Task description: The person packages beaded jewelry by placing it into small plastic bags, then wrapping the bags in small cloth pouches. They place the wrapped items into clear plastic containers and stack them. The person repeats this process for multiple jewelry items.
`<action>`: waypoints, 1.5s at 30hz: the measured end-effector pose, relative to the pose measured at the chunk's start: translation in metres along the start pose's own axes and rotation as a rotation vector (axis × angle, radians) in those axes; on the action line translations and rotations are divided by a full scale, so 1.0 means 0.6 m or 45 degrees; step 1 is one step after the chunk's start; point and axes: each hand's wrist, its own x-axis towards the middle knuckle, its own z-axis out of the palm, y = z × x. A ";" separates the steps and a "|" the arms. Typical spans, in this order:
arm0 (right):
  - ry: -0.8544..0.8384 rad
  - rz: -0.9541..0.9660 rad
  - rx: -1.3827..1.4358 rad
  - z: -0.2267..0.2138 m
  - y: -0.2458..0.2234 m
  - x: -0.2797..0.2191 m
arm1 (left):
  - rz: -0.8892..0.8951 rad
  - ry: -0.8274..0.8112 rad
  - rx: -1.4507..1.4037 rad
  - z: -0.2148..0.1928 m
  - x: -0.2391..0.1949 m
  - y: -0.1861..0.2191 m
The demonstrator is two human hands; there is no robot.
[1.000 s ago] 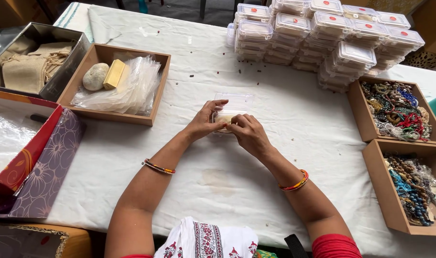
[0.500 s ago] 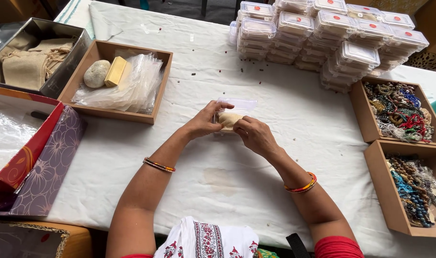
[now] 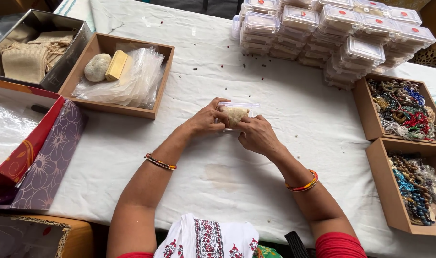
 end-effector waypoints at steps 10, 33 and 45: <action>0.562 -0.025 0.286 0.017 0.010 0.008 | 0.344 0.305 -0.018 0.009 0.000 -0.004; 0.165 0.034 0.378 0.009 0.044 0.028 | 0.103 0.461 0.502 0.010 0.000 0.006; 0.341 -0.091 0.020 -0.006 0.027 0.019 | 0.020 0.448 0.776 0.033 0.009 0.000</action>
